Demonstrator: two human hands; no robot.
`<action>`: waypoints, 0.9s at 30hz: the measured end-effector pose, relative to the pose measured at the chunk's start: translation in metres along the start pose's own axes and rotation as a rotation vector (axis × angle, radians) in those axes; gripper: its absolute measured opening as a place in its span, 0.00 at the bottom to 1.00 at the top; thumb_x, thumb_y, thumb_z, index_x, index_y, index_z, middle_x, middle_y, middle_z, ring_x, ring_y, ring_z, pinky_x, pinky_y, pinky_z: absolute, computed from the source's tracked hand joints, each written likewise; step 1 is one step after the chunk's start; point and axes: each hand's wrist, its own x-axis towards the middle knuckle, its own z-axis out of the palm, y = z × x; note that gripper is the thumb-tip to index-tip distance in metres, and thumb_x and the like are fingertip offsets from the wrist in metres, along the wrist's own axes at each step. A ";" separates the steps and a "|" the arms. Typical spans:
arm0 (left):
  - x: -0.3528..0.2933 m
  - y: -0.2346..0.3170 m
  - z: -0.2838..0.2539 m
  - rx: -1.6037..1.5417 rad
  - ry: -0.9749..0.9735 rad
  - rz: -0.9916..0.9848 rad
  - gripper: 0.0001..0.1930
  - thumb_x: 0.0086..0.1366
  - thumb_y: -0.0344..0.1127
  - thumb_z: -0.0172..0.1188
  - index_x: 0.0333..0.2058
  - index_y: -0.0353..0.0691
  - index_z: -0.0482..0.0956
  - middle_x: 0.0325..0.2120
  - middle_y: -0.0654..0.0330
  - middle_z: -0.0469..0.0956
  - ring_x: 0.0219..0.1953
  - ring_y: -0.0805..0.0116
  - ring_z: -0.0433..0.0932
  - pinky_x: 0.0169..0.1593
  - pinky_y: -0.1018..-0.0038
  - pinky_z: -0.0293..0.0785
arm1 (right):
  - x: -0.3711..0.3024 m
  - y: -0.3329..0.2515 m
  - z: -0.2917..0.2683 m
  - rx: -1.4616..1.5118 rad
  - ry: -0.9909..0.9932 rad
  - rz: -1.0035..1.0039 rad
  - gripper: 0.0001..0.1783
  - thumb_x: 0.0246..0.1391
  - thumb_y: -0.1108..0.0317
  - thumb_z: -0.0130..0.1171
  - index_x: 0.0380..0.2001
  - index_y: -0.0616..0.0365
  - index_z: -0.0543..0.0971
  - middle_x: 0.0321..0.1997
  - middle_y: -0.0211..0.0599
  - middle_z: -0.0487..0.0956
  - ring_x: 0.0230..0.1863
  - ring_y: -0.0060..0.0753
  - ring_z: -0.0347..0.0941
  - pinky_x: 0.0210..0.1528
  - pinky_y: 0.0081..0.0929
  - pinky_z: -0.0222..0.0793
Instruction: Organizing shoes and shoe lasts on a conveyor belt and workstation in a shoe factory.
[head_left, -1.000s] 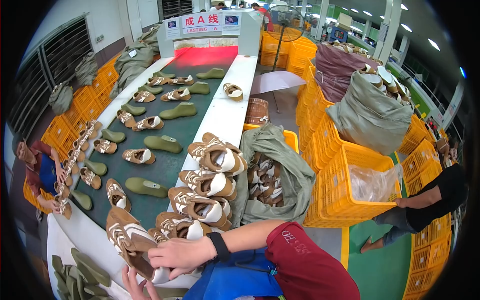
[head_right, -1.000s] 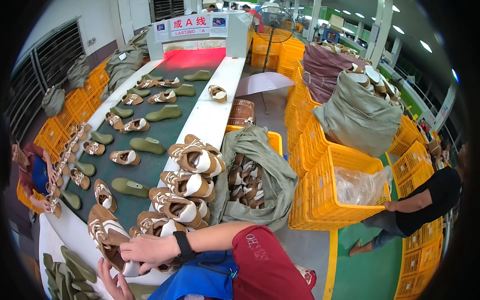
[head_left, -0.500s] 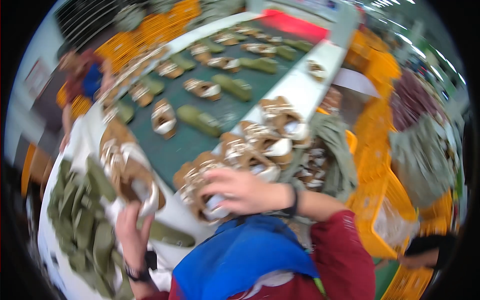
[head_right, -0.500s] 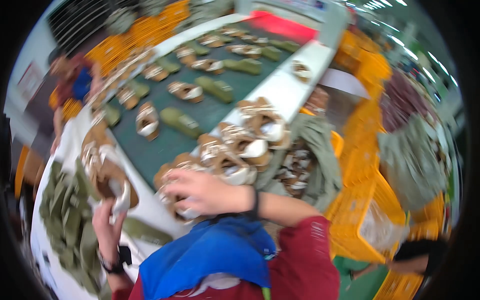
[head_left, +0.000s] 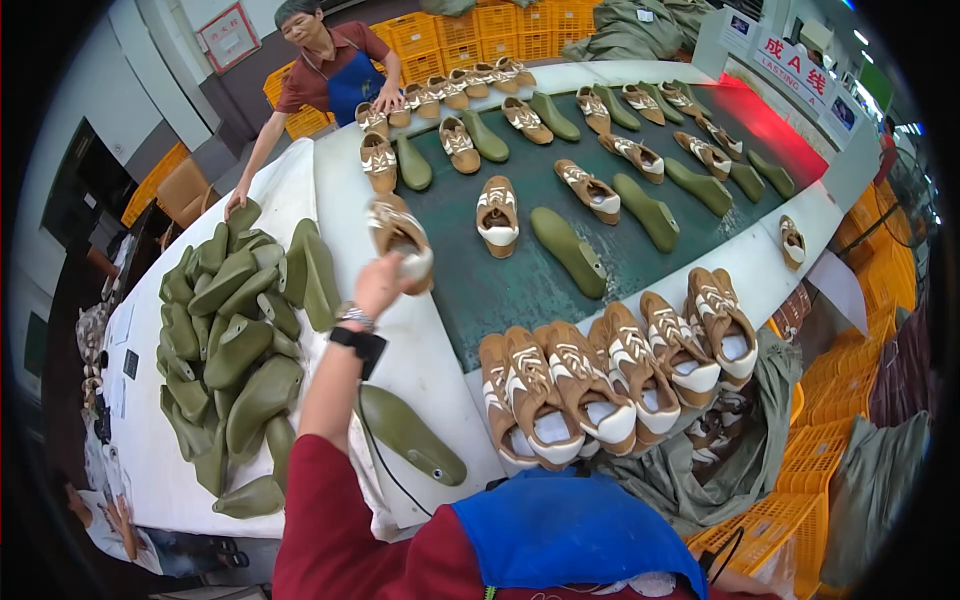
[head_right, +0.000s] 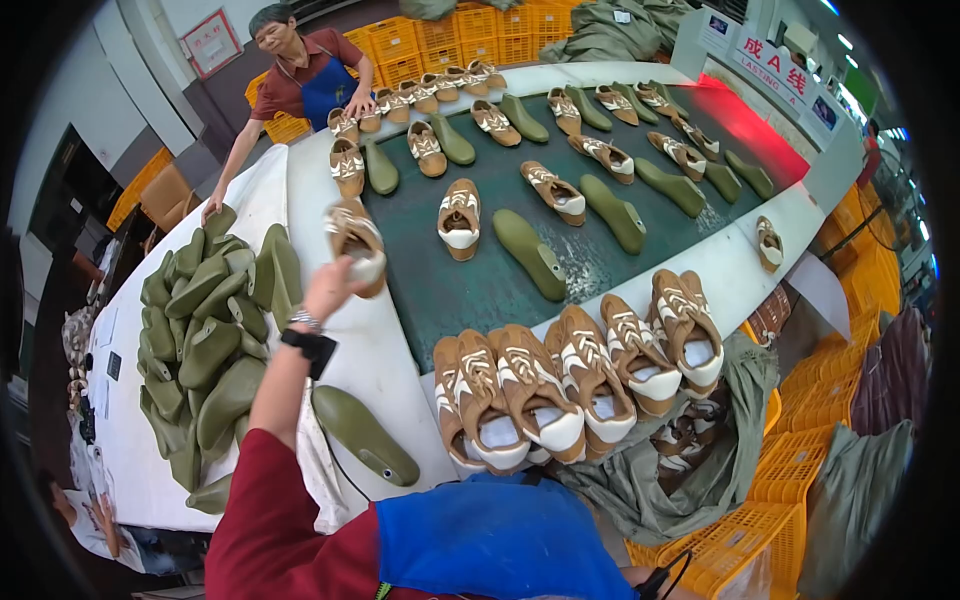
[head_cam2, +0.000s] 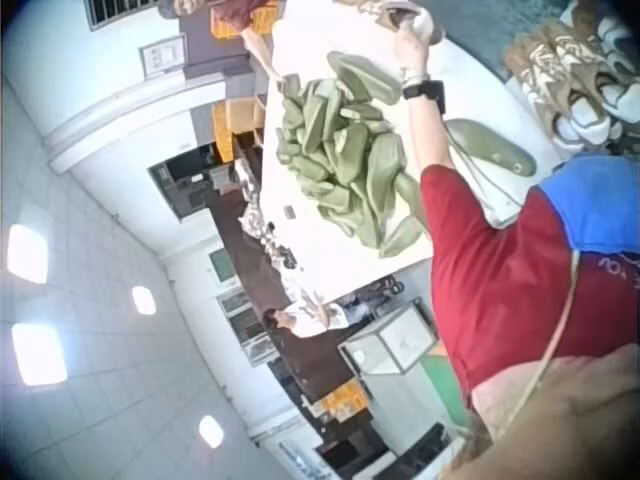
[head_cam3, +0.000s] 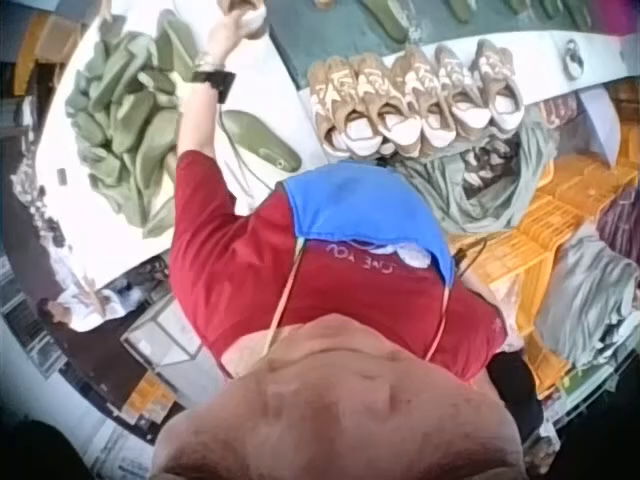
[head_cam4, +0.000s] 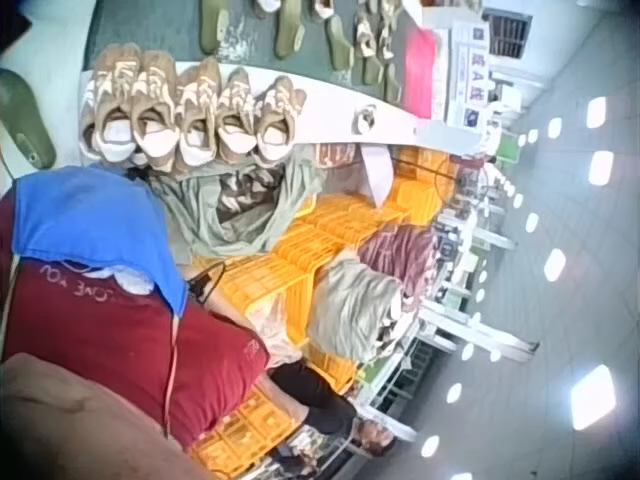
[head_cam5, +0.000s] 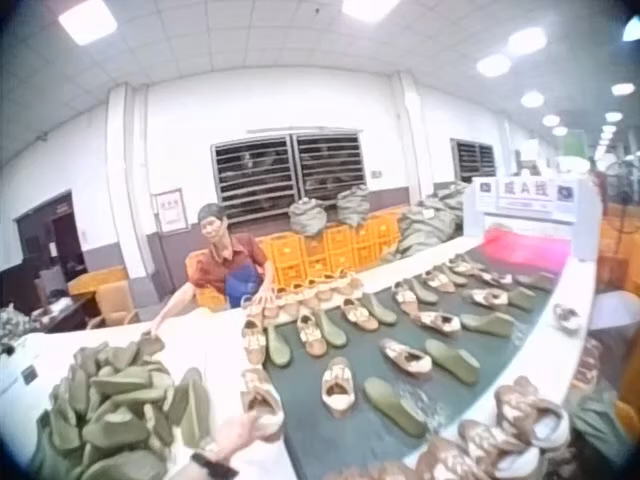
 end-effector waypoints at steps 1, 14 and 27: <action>0.006 -0.001 0.026 0.002 -0.065 -0.001 0.15 0.44 0.37 0.64 0.32 0.39 0.74 0.24 0.49 0.76 0.29 0.51 0.76 0.34 0.62 0.72 | 0.004 -0.001 -0.008 -0.007 -0.006 0.002 0.16 0.46 0.60 0.56 0.39 0.54 0.77 0.36 0.40 0.79 0.33 0.39 0.75 0.37 0.29 0.68; -0.031 0.064 0.043 -0.125 -0.170 0.071 0.14 0.44 0.35 0.64 0.28 0.38 0.71 0.22 0.50 0.75 0.27 0.51 0.75 0.32 0.62 0.71 | 0.014 0.020 -0.028 0.047 -0.113 0.025 0.16 0.46 0.61 0.56 0.39 0.54 0.77 0.35 0.40 0.79 0.33 0.39 0.75 0.37 0.29 0.68; -0.178 0.011 -0.036 0.080 -0.229 -0.414 0.27 0.51 0.43 0.60 0.47 0.39 0.63 0.29 0.45 0.74 0.32 0.47 0.75 0.34 0.61 0.72 | -0.001 0.059 0.011 0.090 -0.399 0.041 0.16 0.46 0.61 0.56 0.38 0.54 0.78 0.35 0.40 0.79 0.33 0.39 0.75 0.37 0.29 0.68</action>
